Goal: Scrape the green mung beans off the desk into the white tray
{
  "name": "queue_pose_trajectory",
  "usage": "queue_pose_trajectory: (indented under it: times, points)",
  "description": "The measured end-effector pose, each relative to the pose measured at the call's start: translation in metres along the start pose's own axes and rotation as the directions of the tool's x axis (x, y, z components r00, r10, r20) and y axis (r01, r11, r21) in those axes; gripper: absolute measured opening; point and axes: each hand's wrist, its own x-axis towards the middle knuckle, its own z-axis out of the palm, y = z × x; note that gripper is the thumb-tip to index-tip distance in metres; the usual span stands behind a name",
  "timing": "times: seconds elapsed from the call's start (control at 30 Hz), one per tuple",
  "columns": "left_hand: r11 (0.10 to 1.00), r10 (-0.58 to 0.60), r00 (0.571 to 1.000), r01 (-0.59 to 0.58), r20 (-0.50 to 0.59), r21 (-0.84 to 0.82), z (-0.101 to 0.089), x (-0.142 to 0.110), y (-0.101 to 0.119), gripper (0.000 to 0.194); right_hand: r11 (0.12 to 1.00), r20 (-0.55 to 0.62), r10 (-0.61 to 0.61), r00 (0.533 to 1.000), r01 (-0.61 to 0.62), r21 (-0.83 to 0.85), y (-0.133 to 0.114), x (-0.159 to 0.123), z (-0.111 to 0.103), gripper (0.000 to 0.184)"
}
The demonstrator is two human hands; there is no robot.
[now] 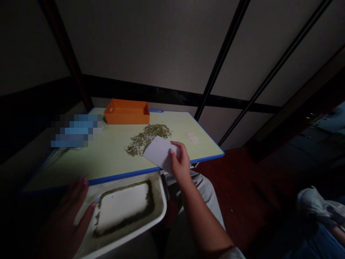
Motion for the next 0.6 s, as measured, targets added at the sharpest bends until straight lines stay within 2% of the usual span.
queue_pose_trajectory:
  times: [0.3,0.6]
  points:
    - [0.999,0.019,1.0,-0.018,-0.017,0.028,-0.0003,0.0011,0.0017,0.066,1.0,0.017,0.003,1.0,-0.003,0.012,0.0003,-0.002,0.0007,0.022]
    - [0.994,0.07,0.994,-0.062,-0.082,0.089,0.0006,0.0013,0.0029,0.061,1.0,0.015,0.013,1.0,-0.013,0.005,0.0044,0.0009,0.0051,0.024]
